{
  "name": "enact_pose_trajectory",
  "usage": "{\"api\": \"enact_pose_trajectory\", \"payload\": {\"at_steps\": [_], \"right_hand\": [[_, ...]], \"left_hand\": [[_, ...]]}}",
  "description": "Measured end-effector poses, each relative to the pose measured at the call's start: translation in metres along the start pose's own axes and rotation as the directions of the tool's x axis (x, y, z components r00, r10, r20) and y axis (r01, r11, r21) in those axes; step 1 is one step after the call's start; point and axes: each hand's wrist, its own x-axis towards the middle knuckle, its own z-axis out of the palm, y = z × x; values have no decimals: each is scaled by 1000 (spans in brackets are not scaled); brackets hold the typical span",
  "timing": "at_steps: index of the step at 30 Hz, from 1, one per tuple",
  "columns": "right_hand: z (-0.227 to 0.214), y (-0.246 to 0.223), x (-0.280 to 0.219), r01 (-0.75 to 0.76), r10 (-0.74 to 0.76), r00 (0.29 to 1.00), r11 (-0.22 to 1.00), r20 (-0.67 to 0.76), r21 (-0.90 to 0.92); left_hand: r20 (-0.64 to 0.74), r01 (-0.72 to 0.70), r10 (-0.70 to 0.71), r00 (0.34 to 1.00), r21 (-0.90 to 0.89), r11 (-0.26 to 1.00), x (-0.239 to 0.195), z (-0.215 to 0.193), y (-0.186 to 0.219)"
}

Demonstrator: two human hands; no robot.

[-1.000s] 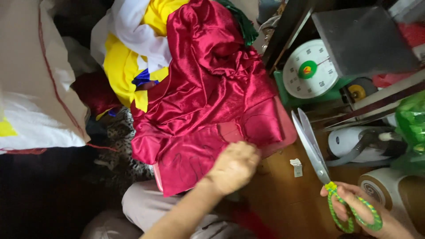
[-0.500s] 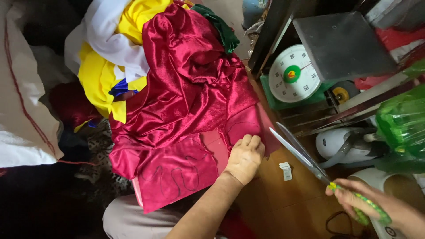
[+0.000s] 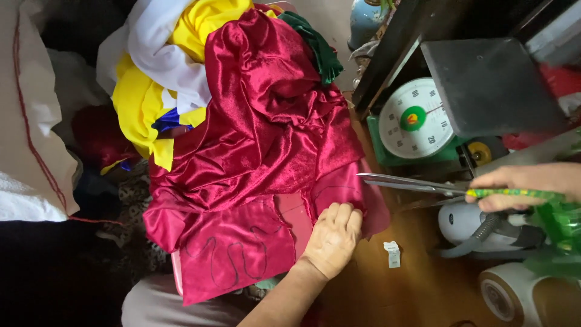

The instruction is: The person uses scissors to cut a piece of red fabric placed on their lap. They carefully follow a drawn outline to cut out a circular shape from the material.

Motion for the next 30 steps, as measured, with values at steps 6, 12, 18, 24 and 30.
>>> {"api": "enact_pose_trajectory", "payload": {"at_steps": [6, 12, 18, 24, 30], "right_hand": [[-39, -34, 23, 265, -259, 963, 961, 72, -80], [-45, -84, 15, 216, -216, 976, 945, 28, -244], [-52, -70, 42, 196, -196, 980, 940, 30, -277], [-57, -64, 48, 281, -271, 960, 924, 73, -259], [-49, -71, 48, 345, -337, 938, 887, 79, -308]], "left_hand": [[-43, -8, 6, 999, -47, 999, -4, 0, 1], [-67, -3, -1, 998, -58, 998, -5, 0, 3], [-64, -3, -3, 998, -92, 996, -3, -2, 3], [-79, 0, -8, 997, -97, 995, -1, -9, 3], [-92, -20, 12, 996, -89, 996, 0, -12, 2]]}}
